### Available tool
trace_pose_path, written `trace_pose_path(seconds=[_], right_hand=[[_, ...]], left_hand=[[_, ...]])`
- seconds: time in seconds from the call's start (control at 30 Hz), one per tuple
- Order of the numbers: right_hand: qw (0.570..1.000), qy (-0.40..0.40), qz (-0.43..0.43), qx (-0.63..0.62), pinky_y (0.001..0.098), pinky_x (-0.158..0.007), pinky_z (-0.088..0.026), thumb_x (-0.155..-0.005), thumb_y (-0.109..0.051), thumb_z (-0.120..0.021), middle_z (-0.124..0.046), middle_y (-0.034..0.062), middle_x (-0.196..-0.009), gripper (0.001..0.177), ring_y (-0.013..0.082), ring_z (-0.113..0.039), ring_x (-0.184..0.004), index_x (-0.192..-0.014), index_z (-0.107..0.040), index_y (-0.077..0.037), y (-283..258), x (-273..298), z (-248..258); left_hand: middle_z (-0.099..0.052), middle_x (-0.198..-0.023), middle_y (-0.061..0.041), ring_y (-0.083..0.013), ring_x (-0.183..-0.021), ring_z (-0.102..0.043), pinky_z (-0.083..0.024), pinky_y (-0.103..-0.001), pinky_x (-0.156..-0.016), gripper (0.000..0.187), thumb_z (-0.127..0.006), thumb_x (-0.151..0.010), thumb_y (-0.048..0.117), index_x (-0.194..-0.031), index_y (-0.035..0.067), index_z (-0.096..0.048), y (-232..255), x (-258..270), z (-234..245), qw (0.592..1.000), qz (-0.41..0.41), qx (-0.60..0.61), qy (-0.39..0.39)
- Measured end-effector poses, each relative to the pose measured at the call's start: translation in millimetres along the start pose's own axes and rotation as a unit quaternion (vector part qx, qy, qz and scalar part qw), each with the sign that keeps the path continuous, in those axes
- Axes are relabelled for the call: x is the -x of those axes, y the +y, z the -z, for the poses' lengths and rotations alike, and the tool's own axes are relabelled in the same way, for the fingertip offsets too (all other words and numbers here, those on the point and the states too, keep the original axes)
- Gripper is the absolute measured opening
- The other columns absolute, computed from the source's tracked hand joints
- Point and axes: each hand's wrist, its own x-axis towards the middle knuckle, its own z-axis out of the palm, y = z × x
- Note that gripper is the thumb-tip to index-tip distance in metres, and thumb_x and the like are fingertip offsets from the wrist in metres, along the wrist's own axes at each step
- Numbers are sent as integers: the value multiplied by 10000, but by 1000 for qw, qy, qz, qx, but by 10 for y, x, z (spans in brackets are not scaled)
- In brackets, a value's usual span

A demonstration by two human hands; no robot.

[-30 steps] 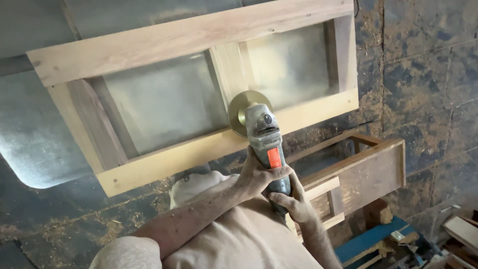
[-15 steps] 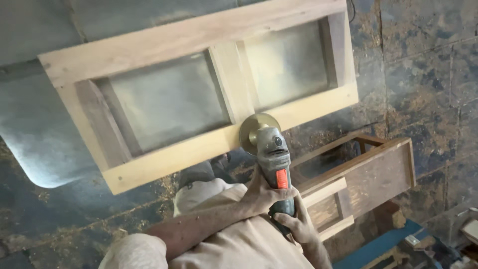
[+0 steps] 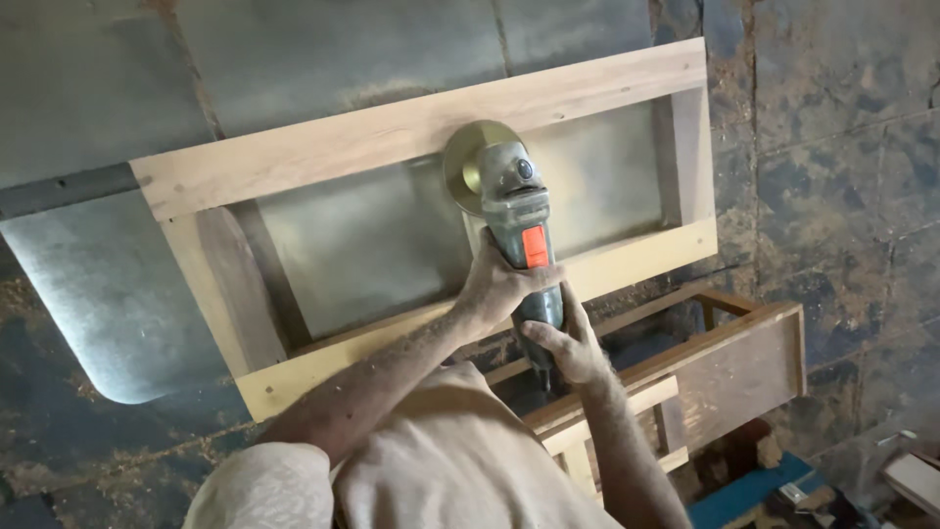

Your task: The person uses an angle grinder with a sanding disc to smooth the surfaces of a wooden frame. They repeatedly reposition the frame and grind along its edges and flat surfaces.

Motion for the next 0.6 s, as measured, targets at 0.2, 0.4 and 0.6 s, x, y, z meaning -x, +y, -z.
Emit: trace_pose_path(seconds=[0.2,0.4,0.6], right_hand=[[999,-32,-11,7,331,-815,-551,-802,-103,-758,-618,92,-1141,797,181,-609,-987,-1496,-375,-21,111,108,-80],[999,-39,-14,22,334,-924,-529,-806,-66,-767,-597,84,-1197,755,170,-590,-1079,-1467,-403,-33,356,464,3],[997,-28,-67,36,440,-756,-479,-832,-49,-769,-617,172,-1207,847,281,-586,-943,-1578,-369,-35,545,748,115]], left_hand=[[-561,-1136,-119,-194,-1034,-623,-616,-355,-872,887,-910,-719,230,-1336,-20,-324,-22,243,91,996,42,-53,57],[-556,-1185,-110,-193,-1090,-616,-595,-341,-918,940,-901,-730,227,-1395,2,-276,-137,610,37,997,53,-31,43],[-597,-1126,-121,-199,-1014,-644,-608,-346,-876,850,-890,-742,224,-1353,-8,-345,-276,871,-37,997,63,-35,35]])
